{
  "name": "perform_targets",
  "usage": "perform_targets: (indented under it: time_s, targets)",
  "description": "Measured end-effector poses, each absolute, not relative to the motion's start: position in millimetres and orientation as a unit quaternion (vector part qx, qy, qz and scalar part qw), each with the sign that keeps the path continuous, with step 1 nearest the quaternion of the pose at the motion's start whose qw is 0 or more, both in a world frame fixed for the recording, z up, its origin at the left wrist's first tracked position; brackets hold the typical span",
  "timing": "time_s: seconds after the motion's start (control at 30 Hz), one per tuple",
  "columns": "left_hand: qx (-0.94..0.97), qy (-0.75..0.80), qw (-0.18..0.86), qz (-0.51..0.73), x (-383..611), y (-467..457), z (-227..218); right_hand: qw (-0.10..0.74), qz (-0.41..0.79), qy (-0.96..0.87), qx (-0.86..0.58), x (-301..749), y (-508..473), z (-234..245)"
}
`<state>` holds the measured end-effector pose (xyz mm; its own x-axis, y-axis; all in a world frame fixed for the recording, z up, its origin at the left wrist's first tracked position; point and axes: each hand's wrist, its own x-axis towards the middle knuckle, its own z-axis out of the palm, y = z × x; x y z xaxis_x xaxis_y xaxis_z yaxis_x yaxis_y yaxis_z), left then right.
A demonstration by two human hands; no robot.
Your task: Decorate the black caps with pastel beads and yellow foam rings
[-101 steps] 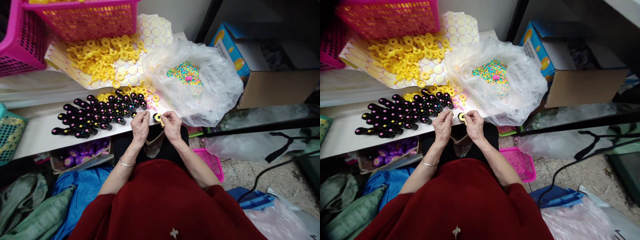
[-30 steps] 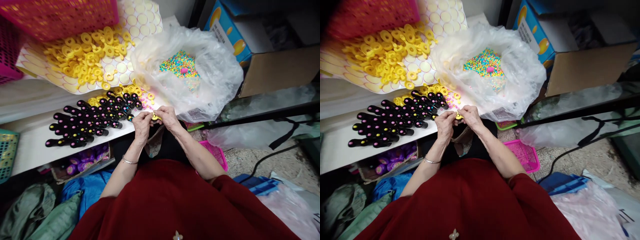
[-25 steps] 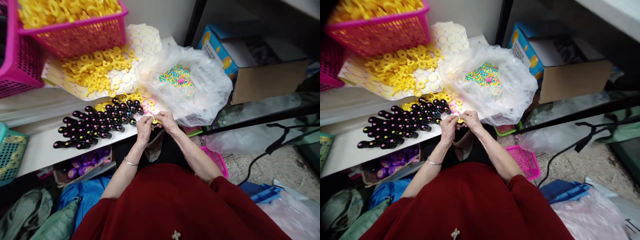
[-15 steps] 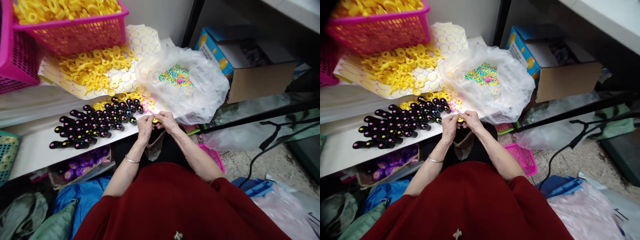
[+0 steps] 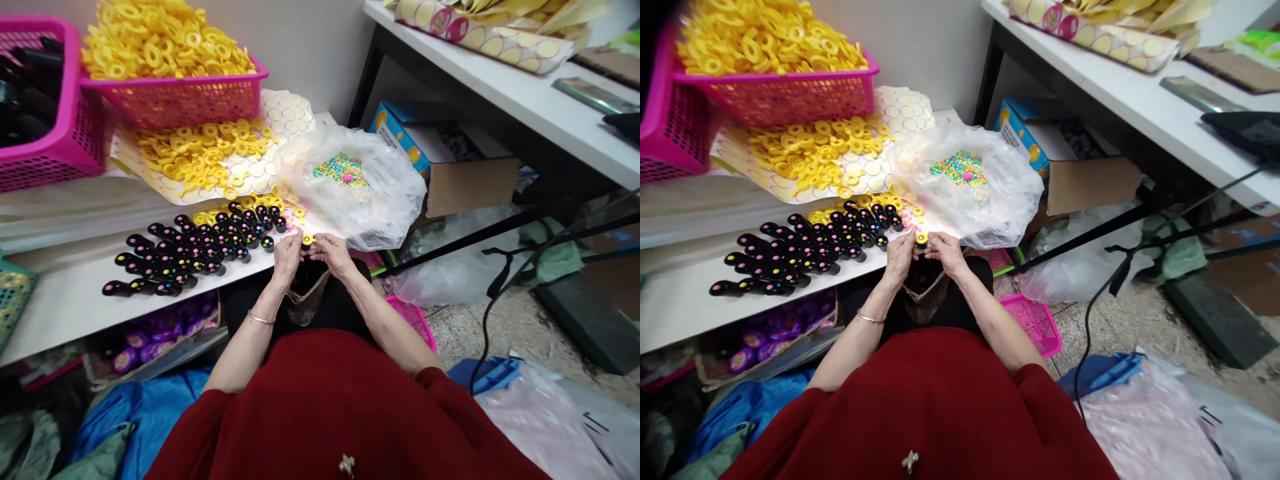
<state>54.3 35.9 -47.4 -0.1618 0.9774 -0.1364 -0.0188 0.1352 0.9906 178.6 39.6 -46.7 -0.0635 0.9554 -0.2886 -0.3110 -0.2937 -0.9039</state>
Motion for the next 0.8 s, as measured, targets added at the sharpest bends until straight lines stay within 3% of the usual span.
perform_targets:
  time_s: [0.23, 0.43, 0.53, 0.63, 0.8]
  targets:
    - [0.508, 0.497, 0.534, 0.459, 48.0, 35.0, -54.0, 0.498, 0.556, -0.434, -0.503, 182.6, 25.8, -55.3]
    - [0.572, 0.450, 0.410, 0.549, 52.4, 20.8, -51.1, 0.451, 0.408, -0.656, -0.448, 205.0, 4.3, -27.6]
    - [0.674, 0.400, 0.324, 0.529, 44.8, 2.8, -41.1, 0.435, 0.383, -0.711, -0.400, 220.6, -7.7, -14.0]
    - [0.757, 0.357, 0.247, 0.488, 37.5, -13.3, -28.6, 0.433, 0.452, -0.679, -0.383, 231.1, -14.9, -9.6]
    - [0.834, 0.295, 0.187, 0.428, 42.2, -28.3, -16.9, 0.348, 0.697, -0.520, -0.348, 231.3, -19.0, -19.3]
